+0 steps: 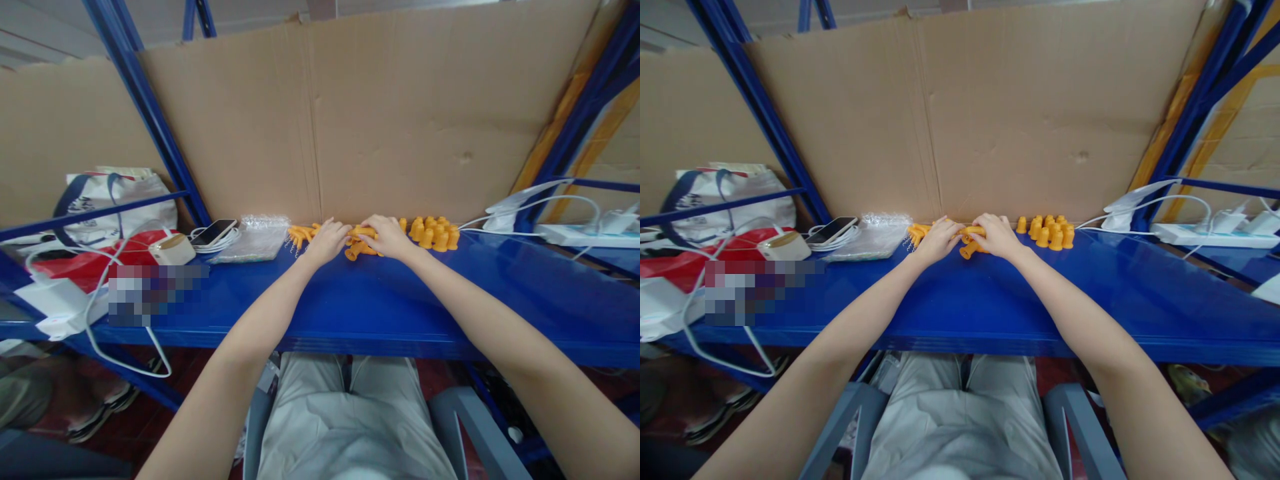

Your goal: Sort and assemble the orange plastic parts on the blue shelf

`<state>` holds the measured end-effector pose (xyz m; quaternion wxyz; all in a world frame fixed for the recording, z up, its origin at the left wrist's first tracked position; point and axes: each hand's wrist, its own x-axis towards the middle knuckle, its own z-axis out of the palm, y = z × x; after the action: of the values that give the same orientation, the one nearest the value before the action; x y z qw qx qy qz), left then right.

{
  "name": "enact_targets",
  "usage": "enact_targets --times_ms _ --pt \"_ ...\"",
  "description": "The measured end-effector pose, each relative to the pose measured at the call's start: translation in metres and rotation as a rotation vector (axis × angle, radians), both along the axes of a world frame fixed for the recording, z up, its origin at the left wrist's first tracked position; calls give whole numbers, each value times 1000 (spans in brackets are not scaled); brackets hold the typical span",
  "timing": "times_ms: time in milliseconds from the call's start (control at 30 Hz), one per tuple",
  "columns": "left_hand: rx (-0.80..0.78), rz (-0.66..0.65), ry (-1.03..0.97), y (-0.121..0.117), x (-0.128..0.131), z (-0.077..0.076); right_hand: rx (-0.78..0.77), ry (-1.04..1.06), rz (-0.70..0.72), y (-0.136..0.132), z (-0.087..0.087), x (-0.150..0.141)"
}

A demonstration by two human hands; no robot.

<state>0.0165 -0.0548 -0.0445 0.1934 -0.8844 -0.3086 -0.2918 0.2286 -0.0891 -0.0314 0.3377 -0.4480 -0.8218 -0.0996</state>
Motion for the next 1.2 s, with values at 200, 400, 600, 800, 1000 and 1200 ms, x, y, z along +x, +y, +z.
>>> enact_targets --times_ms 200,400,600,800,1000,1200 --pt "7 -2 53 0 3 -1 16 -290 -89 -7 -1 -5" --pt "-31 37 85 -4 7 2 95 -380 -136 -7 1 -5" --pt "-63 73 44 -8 10 5 239 -473 -132 -14 5 -6" --pt "-52 101 58 -14 12 7 300 -517 -172 -17 5 -7" --pt "-57 98 96 -17 13 6 223 -565 -159 -20 7 -9" --pt "-63 119 123 -15 15 6 210 -606 -186 -21 8 -15"
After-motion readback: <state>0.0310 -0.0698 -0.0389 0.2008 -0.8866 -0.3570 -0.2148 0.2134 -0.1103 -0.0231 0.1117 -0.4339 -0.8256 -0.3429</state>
